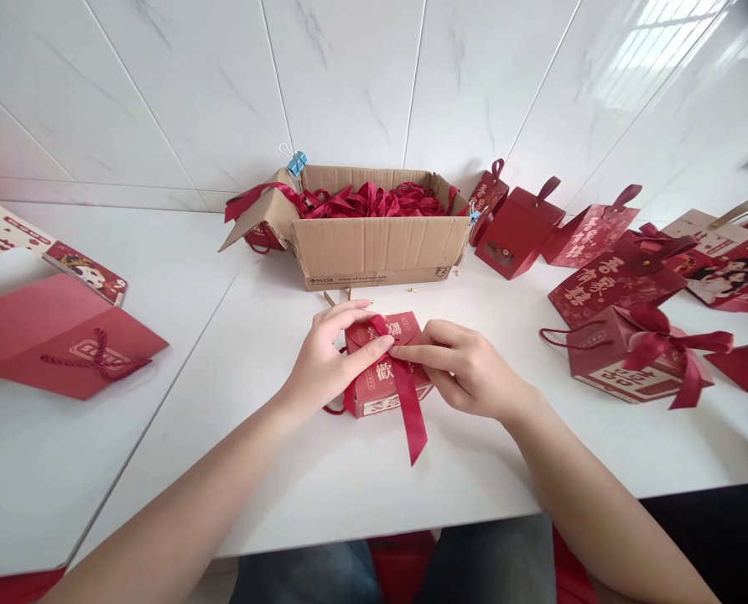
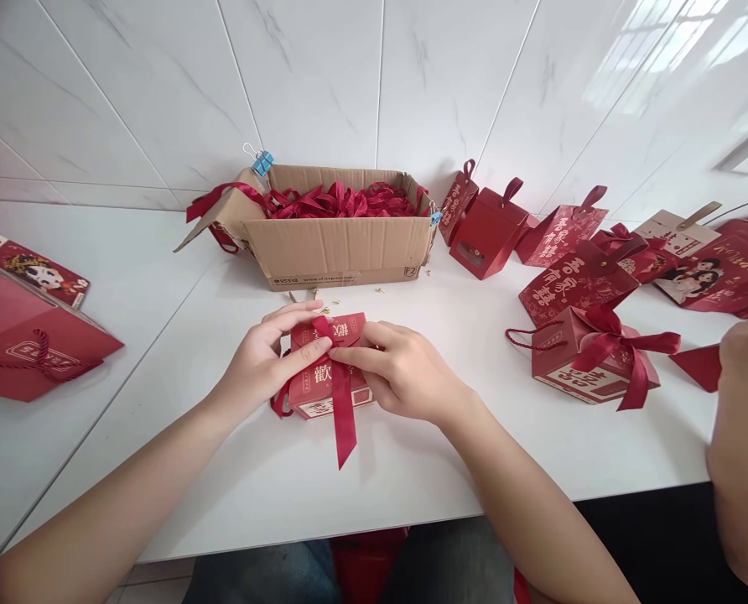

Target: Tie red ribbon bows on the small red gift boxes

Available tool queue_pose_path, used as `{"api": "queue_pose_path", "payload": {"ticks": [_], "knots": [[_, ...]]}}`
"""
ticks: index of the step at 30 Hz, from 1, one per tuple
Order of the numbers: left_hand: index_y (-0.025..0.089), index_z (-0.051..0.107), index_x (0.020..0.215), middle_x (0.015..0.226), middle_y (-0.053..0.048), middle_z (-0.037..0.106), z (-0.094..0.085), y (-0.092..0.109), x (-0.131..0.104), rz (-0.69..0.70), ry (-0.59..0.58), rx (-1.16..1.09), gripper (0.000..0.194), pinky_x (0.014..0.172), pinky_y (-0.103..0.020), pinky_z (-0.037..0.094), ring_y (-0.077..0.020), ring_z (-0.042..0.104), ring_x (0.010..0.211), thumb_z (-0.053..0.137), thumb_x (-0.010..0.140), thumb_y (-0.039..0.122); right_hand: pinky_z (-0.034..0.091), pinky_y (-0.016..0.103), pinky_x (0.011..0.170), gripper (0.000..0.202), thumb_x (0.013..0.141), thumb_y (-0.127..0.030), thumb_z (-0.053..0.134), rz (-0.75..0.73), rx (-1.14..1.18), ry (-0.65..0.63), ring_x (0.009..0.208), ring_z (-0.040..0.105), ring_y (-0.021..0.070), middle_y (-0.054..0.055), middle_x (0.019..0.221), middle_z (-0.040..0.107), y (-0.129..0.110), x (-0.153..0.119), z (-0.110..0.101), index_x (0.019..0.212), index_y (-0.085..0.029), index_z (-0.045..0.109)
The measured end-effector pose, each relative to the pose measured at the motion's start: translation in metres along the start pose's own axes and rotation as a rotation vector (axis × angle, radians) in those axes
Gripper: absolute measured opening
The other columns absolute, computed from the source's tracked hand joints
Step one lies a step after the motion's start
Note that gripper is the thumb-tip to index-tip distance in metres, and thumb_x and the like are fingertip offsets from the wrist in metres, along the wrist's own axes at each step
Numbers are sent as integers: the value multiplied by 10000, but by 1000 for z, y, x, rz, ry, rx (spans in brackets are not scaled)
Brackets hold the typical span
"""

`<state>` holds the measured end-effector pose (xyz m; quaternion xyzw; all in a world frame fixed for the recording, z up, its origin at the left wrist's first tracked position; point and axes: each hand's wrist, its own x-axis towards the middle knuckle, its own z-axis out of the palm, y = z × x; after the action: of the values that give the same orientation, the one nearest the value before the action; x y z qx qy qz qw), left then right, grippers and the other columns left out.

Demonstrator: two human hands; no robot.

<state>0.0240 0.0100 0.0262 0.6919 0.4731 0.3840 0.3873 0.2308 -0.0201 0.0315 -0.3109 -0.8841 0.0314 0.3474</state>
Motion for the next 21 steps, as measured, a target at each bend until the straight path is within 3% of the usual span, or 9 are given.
{"api": "queue_pose_path", "payload": {"ticks": [14, 21], "knots": [[225, 703, 976, 1292, -71, 578, 2, 3, -2, 12, 19, 0, 306, 1090, -462, 336, -279, 425, 1298, 671, 781, 459, 434, 278, 559, 320, 892, -89, 405, -16, -76, 19, 619, 460, 139, 41, 738, 570, -1, -2, 0, 1076, -164, 656], [233, 743, 759, 1180, -50, 671, 7, 5, -1, -26, 129, -90, 245, 1047, -469, 387, -271, 515, 1219, 662, 804, 460, 437, 292, 564, 355, 863, -68, 400, -1, -97, -23, 637, 467, 152, 58, 783, 604, -4, -1, 0, 1108, -150, 643]]}}
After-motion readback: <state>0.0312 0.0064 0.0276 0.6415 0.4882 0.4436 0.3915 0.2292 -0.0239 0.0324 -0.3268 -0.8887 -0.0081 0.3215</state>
